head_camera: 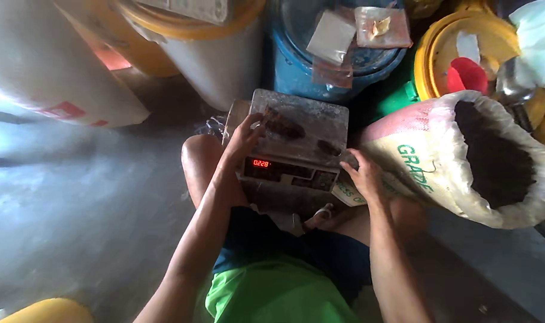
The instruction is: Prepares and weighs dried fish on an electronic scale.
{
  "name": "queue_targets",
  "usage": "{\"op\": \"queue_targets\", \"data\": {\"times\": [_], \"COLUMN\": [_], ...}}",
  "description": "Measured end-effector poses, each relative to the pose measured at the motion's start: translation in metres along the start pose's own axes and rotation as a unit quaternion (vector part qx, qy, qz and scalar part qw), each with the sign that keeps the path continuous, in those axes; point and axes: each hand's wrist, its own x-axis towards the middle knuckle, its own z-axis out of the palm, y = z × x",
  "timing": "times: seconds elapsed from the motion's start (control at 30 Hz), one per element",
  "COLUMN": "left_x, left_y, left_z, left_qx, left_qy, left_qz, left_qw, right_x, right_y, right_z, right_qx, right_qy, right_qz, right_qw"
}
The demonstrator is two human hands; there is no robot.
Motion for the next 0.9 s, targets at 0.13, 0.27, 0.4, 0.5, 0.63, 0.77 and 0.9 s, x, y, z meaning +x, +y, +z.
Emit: {"op": "queue_targets", "data": {"times": [0.13, 0.27, 0.4, 0.5, 0.63, 0.77, 0.9], "left_x": [0.001, 0.004, 0.003, 0.001, -0.003, -0.003, -0.002], "left_y": [0.001, -0.007, -0.009, -0.009, -0.011, -0.013, -0.011], "left_z": [0.000, -0.002, -0.009, -0.011, -0.015, -0.016, -0.014], "left_qx": [0.014, 0.025, 0.016, 0.009, 0.006, 0.008, 0.009], "left_qy": [-0.003, 0.014, 0.028, 0.033, 0.041, 0.042, 0.048], "left_qz": [0.011, 0.046, 0.019, 0.017, 0.022, 0.023, 0.022], "left_qw": [1.000, 0.999, 0.999, 0.999, 0.999, 0.999, 0.999], "right_x": [0.013, 0.020, 0.003, -0.007, -0.017, -0.027, -0.032], "right_y": [-0.021, -0.026, -0.014, -0.006, 0.003, 0.007, 0.009], "right_z": [0.002, 0.004, 0.003, 0.009, 0.020, 0.022, 0.020], "right_qx": [0.023, -0.011, -0.021, 0.009, 0.077, 0.083, 0.079], "right_qy": [-0.004, -0.011, -0.022, -0.005, 0.030, 0.039, 0.047], "right_qz": [-0.001, 0.017, 0.009, 0.009, -0.016, -0.026, -0.023], "right_qw": [1.000, 1.000, 1.000, 1.000, 0.996, 0.995, 0.996]}}
